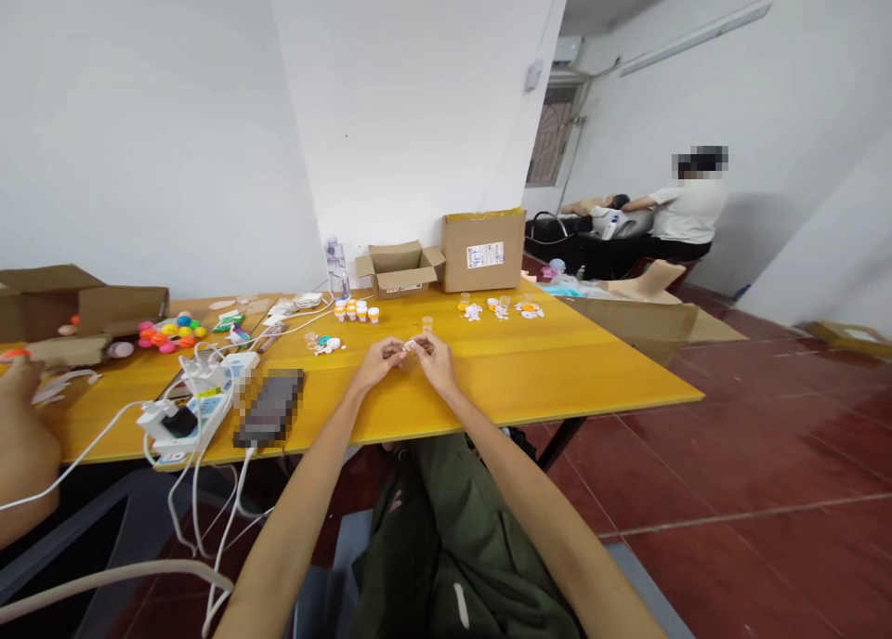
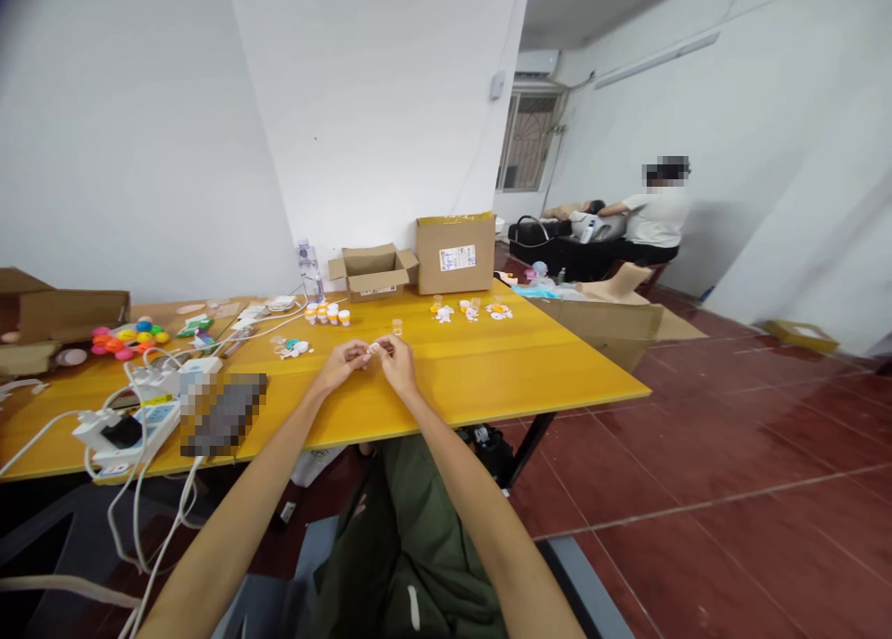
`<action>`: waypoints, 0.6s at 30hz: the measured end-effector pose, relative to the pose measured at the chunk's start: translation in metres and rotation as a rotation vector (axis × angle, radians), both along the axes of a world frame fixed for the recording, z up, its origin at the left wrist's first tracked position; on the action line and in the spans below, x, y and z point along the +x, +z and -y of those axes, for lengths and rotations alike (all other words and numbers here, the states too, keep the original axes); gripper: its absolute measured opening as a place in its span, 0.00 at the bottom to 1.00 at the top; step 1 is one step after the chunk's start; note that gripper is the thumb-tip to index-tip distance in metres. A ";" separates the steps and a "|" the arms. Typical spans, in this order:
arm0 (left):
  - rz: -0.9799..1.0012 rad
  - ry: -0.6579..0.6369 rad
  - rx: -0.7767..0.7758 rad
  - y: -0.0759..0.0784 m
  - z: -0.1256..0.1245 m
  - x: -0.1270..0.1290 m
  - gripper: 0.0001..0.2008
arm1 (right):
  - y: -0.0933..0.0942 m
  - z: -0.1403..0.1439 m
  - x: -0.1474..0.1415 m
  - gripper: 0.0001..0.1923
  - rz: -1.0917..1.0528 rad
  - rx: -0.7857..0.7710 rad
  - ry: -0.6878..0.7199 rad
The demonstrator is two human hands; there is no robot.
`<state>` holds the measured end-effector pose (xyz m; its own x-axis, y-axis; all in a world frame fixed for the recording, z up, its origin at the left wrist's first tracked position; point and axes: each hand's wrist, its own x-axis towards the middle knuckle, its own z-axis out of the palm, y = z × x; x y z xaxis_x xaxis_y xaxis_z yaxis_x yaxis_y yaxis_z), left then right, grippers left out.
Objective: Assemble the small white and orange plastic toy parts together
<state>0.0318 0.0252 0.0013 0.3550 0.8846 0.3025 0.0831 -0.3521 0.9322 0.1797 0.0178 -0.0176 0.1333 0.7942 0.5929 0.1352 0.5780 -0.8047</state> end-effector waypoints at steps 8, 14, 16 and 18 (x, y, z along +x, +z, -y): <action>-0.100 0.039 0.038 -0.006 -0.005 0.001 0.14 | -0.003 -0.012 0.045 0.10 -0.131 -0.008 -0.237; -0.271 0.106 0.176 -0.010 -0.005 0.010 0.12 | -0.016 -0.025 0.087 0.12 -0.112 -0.164 -0.259; -0.305 0.163 0.212 -0.011 -0.010 0.019 0.15 | -0.018 -0.028 0.087 0.12 -0.084 -0.202 -0.208; -0.330 0.209 0.233 -0.011 -0.017 0.032 0.19 | -0.018 -0.031 0.084 0.12 -0.040 -0.203 -0.149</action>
